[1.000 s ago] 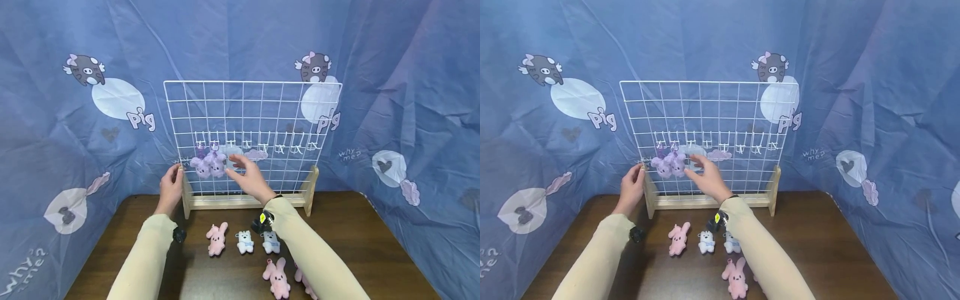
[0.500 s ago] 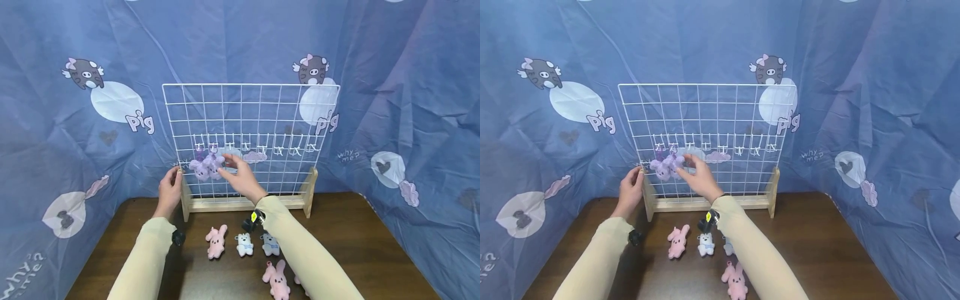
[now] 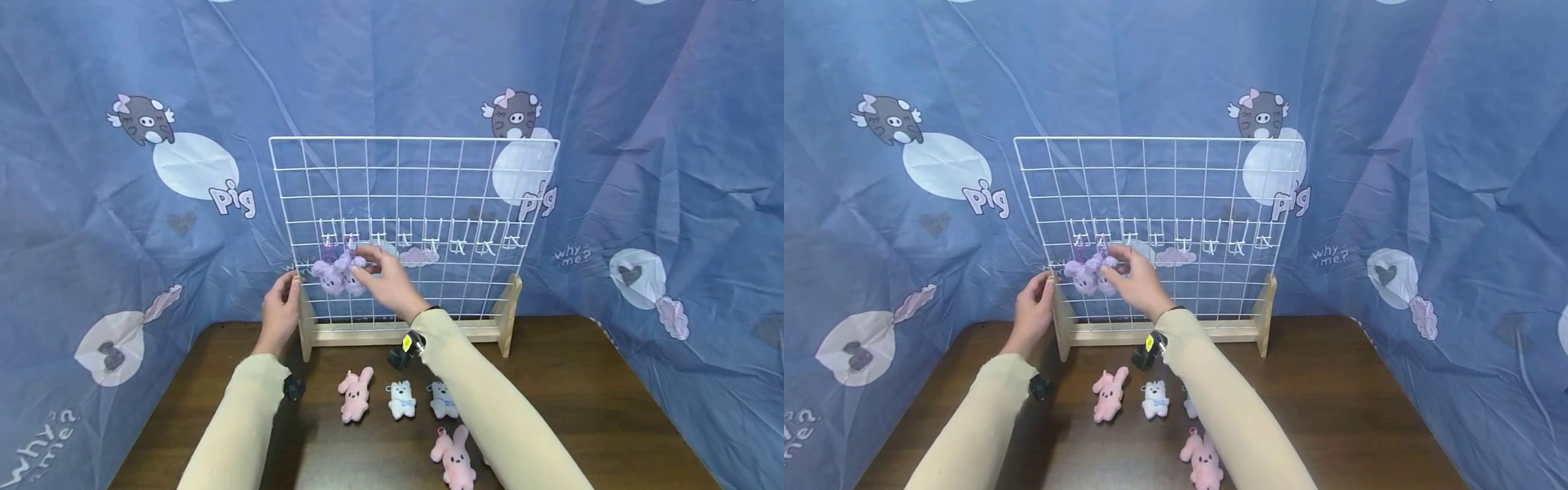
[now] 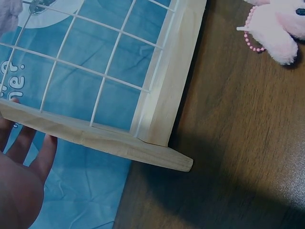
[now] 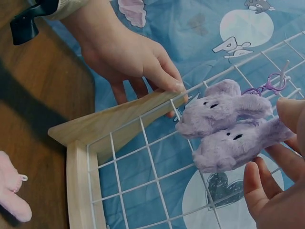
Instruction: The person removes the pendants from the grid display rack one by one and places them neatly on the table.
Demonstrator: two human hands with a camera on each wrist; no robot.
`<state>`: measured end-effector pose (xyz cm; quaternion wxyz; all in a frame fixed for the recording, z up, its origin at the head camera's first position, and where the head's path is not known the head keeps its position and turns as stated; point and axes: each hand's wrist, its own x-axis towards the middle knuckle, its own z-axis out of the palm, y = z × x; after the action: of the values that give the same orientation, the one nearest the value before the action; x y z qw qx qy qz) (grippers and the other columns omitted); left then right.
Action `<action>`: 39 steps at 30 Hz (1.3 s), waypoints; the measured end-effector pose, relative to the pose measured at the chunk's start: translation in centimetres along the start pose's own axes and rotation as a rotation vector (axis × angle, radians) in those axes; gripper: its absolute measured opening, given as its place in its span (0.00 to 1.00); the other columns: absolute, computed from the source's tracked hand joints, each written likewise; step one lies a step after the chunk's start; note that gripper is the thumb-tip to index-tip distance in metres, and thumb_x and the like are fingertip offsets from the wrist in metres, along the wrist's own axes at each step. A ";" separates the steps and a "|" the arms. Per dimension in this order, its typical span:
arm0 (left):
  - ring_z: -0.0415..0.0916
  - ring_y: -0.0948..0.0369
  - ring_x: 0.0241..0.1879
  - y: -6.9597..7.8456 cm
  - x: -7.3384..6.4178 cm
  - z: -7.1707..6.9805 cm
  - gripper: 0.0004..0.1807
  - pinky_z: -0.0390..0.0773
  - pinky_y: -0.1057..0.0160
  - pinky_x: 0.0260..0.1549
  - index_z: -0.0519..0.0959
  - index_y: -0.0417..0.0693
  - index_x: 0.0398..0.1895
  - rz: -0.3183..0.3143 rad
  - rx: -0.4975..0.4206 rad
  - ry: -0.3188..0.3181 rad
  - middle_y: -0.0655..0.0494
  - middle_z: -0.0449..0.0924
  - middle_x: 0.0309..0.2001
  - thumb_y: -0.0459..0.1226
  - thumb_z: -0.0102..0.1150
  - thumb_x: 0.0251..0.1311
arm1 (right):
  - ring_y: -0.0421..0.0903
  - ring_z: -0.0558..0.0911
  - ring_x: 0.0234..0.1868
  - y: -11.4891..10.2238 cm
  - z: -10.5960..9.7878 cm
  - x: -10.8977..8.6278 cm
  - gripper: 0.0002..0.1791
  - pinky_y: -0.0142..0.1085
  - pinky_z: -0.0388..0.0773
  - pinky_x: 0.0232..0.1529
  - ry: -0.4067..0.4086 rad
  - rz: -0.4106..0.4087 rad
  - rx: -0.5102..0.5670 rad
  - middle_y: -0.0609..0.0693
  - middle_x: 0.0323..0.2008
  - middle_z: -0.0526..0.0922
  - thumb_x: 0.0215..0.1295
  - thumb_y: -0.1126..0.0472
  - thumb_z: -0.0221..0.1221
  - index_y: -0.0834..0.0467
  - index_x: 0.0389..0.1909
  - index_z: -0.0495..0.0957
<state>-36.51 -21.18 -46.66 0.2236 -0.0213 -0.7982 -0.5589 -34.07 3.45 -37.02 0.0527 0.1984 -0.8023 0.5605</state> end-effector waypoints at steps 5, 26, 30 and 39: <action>0.77 0.52 0.54 -0.1 0.0 0.0 0.21 0.71 0.58 0.54 0.76 0.42 0.69 0.001 0.006 0.000 0.41 0.83 0.60 0.43 0.49 0.82 | 0.50 0.79 0.51 -0.1 0.3 0.4 0.26 0.35 0.81 0.45 0.003 0.014 -0.003 0.57 0.66 0.79 0.77 0.61 0.61 0.59 0.72 0.72; 0.77 0.52 0.55 0.0 0.1 -0.1 0.22 0.72 0.58 0.55 0.76 0.42 0.69 0.002 -0.012 -0.006 0.42 0.83 0.60 0.44 0.49 0.82 | 0.42 0.78 0.37 -0.6 0.3 0.8 0.20 0.31 0.78 0.34 0.064 0.044 0.067 0.57 0.44 0.82 0.74 0.62 0.62 0.62 0.63 0.79; 0.77 0.52 0.56 0.2 0.1 -0.1 0.22 0.72 0.58 0.55 0.76 0.41 0.69 0.005 -0.021 -0.009 0.41 0.83 0.60 0.43 0.49 0.82 | 0.43 0.80 0.40 -0.5 0.2 0.8 0.20 0.31 0.80 0.38 0.048 0.001 0.036 0.59 0.57 0.83 0.75 0.61 0.63 0.63 0.64 0.79; 0.77 0.53 0.53 0.2 0.1 0.0 0.21 0.72 0.59 0.54 0.76 0.41 0.68 0.011 -0.021 0.003 0.41 0.83 0.59 0.43 0.50 0.82 | 0.43 0.82 0.39 -0.8 0.4 0.7 0.16 0.33 0.82 0.39 0.063 -0.062 -0.017 0.60 0.54 0.85 0.74 0.59 0.64 0.63 0.57 0.83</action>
<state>-36.50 -21.14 -46.47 0.2277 -0.0272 -0.7919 -0.5659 -34.36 2.69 -36.23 0.0972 0.2050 -0.7983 0.5578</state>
